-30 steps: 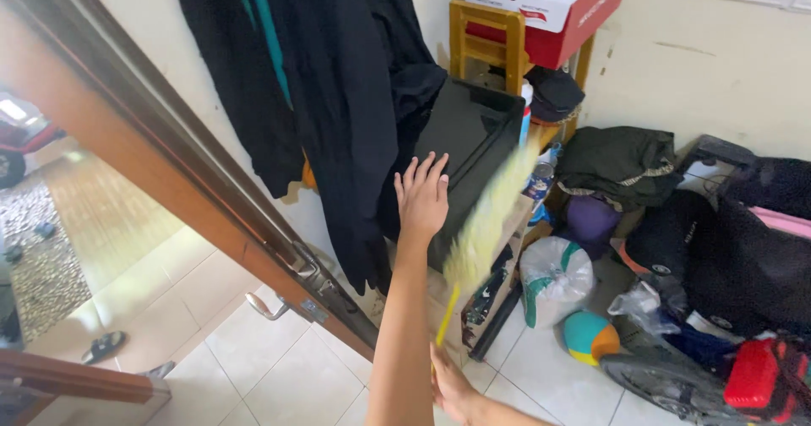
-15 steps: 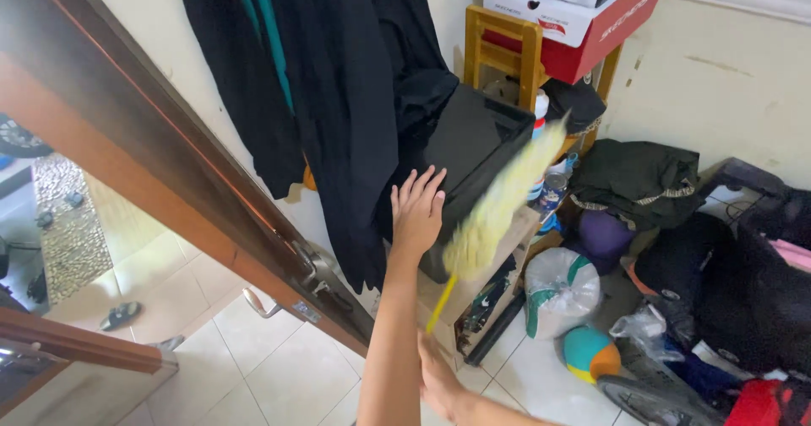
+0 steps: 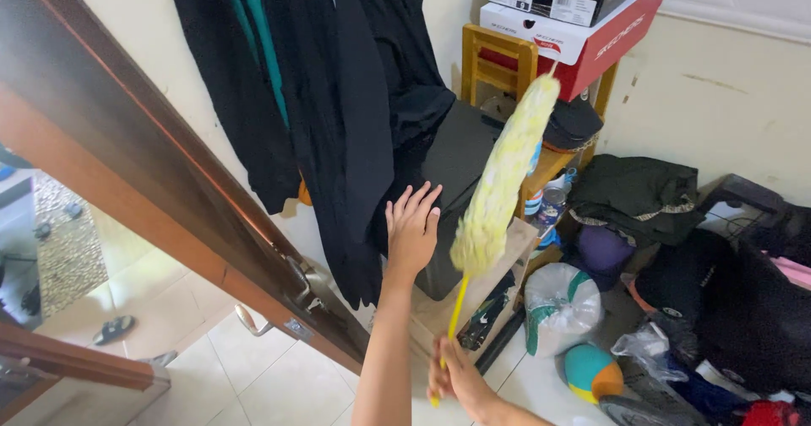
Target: Dusting off table, boxes, shelves, and small computer equipment with a feather duster.
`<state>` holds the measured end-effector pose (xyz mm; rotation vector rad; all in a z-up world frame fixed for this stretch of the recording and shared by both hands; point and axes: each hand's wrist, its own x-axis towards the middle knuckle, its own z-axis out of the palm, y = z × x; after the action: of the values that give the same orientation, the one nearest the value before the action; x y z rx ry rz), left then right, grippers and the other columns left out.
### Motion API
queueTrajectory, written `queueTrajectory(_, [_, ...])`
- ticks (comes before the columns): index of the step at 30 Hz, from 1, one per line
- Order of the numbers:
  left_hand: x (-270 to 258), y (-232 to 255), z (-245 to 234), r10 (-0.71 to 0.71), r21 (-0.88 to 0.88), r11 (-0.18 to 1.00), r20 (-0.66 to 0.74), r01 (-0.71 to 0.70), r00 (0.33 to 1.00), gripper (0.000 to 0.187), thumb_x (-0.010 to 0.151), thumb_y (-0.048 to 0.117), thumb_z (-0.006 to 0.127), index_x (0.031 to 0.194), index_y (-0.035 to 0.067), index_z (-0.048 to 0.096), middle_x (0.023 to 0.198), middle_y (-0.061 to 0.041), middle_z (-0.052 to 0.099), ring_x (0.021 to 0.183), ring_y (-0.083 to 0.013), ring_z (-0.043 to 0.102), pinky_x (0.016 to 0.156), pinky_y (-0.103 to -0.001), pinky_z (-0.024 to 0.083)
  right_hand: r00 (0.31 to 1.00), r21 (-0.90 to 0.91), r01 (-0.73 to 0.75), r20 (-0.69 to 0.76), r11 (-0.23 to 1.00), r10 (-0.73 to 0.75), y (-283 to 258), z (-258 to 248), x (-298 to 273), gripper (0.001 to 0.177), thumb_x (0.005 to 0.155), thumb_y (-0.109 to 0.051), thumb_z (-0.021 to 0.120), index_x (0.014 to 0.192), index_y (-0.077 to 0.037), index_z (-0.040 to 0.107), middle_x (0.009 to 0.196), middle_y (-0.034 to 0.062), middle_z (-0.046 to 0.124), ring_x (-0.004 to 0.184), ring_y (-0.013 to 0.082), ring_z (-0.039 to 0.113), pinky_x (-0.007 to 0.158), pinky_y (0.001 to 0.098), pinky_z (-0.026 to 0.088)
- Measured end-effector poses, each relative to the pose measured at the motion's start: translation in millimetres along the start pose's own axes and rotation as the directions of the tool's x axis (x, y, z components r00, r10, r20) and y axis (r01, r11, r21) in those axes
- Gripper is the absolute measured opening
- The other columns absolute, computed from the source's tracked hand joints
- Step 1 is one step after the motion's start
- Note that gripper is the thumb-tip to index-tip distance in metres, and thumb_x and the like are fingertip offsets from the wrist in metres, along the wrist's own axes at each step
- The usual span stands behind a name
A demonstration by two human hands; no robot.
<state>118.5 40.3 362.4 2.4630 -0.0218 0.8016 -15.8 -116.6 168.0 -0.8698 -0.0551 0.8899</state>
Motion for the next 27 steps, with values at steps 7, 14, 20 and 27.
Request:
queueTrajectory(7, [-1.8,-0.3,-2.0,0.050,-0.038,0.998,-0.050,-0.052,0.997,0.039,0.101,0.023,0.053,0.139,0.020,0.064,0.149,-0.003,0.058,0.145,-0.0324,0.041,0.121,-0.062,0.018,0.917,-0.836,0.262,0.059,0.483,-0.395,158.0,-236.4,34.4,0.040,0.100,-0.032,0.045,0.137,-0.019,0.052,0.105,0.0014,0.069,0.080,0.0177,0.069,0.071,0.0343,0.058])
queueTrajectory(14, [-4.9,-8.9,-21.0,0.153,-0.099,0.984,0.006,-0.151,0.988,0.039,0.106,0.024,0.047,0.142,0.014,0.061,0.152,-0.009,0.055,0.149,-0.0364,0.037,0.120,-0.063,0.017,0.690,-0.888,-0.368,-0.460,0.277,-0.559,-105.4,-36.6,-92.4,0.036,0.105,-0.037,0.042,0.129,-0.020,0.063,0.080,0.0155,0.078,0.075,0.0310,0.077,0.073,0.0423,0.059])
queueTrajectory(20, [-1.9,-49.1,-64.7,0.142,-0.230,0.967,0.118,-0.112,0.983,0.047,0.108,0.032,0.043,0.150,0.015,0.051,0.160,-0.011,0.044,0.148,-0.0349,0.037,0.115,-0.047,0.037,0.585,-0.947,-0.319,-0.221,0.029,-0.780,-152.8,136.5,-133.3,0.072,0.089,-0.027,0.056,0.158,-0.025,0.037,0.073,0.0251,0.069,0.065,0.0466,0.068,0.057,0.0548,0.053])
queueTrajectory(27, [-5.9,-83.4,-62.8,0.163,-0.093,0.984,0.098,-0.154,0.982,0.049,0.109,0.036,0.042,0.154,0.016,0.046,0.162,-0.005,0.043,0.148,-0.0263,0.038,0.115,-0.048,0.035,0.681,-0.730,-0.681,-0.605,-0.054,-0.412,-153.0,223.2,-96.3,0.071,0.101,-0.031,0.049,0.162,-0.023,0.016,0.077,0.0196,0.074,0.073,0.0371,0.075,0.075,0.0503,0.057])
